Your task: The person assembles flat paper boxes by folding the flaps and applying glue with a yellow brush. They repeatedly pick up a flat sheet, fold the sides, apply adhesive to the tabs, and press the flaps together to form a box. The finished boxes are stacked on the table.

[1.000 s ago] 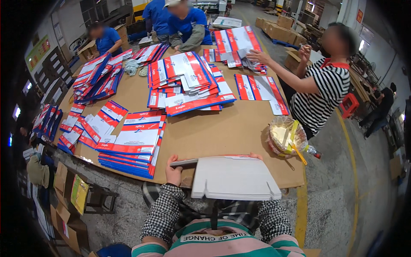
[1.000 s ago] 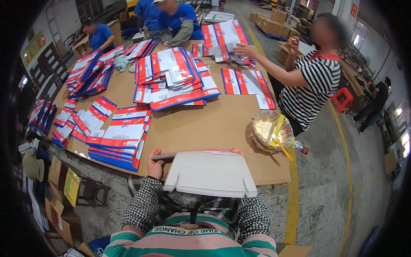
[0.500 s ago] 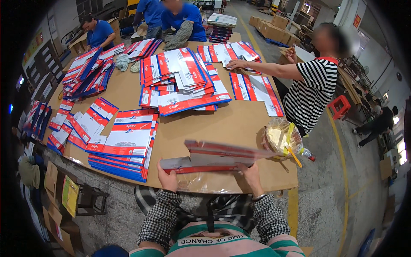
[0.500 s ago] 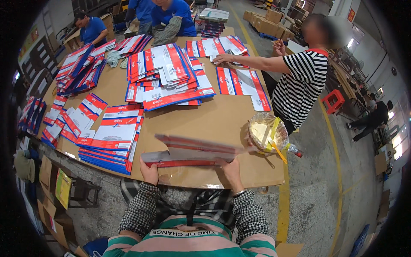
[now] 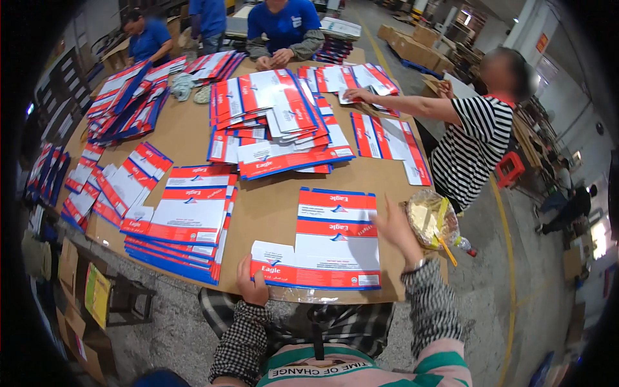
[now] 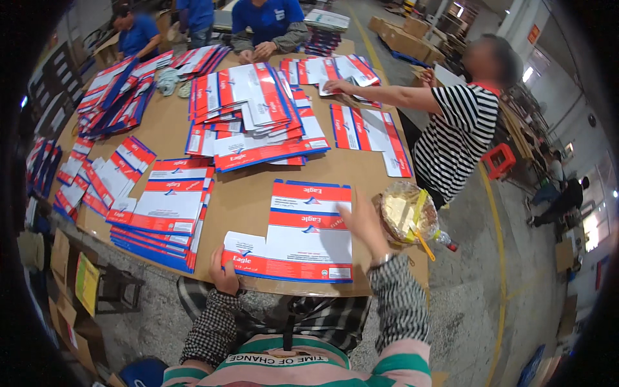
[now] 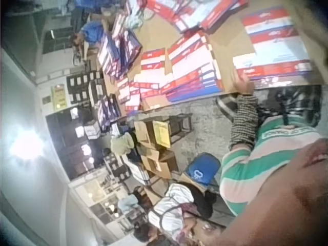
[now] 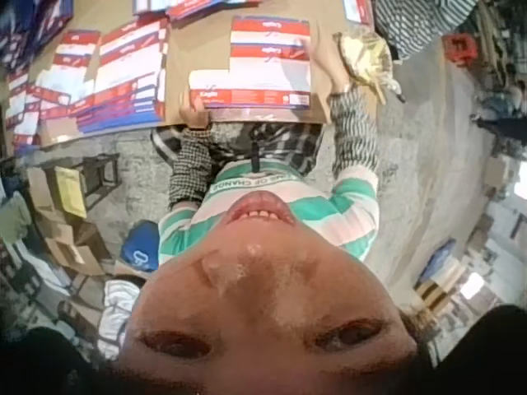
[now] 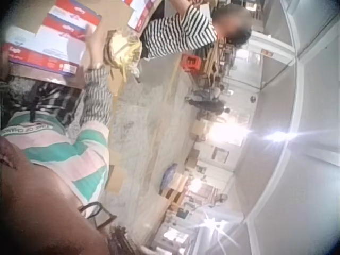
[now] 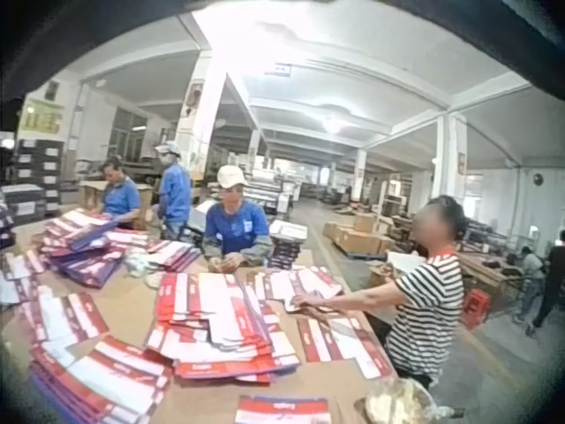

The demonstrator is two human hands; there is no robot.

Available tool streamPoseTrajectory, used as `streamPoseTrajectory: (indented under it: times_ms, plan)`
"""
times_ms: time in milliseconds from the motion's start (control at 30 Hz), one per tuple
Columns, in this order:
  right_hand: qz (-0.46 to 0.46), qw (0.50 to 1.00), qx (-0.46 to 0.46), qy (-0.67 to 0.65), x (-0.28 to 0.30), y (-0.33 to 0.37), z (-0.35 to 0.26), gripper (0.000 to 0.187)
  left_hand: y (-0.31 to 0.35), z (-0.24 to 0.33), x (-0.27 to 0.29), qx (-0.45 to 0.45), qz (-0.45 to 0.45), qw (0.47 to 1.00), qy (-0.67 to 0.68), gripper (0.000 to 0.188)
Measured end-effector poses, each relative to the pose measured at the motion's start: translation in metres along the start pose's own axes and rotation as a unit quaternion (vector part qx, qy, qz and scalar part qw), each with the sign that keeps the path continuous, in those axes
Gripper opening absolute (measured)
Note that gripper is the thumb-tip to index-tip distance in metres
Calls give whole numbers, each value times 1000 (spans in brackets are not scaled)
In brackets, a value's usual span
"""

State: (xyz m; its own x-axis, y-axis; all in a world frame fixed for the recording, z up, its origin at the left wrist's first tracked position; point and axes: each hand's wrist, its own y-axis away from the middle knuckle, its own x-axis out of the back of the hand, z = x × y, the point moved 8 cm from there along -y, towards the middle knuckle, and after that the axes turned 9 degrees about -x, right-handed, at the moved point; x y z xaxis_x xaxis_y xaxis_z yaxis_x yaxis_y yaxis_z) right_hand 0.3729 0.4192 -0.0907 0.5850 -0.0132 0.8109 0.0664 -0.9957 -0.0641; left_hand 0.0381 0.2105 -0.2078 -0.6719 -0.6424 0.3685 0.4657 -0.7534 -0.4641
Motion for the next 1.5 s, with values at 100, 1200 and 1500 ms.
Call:
streamPoseTrajectory:
  times_ms: [100, 1200, 1500]
  plan:
    - [-23, 998, -49, -6, 13, -84, -52, 73, 4, -4, 5, 15, 23, 1000, -9, 40]
    - [318, 924, -165, -137, -33, 173, 114, 21, 8, -27, -1, 86, 24, 994, 63, 35]
    - [331, 920, -140, -155, -28, 182, 116, 19, -29, 104, 27, 2, 46, 988, 151, 30]
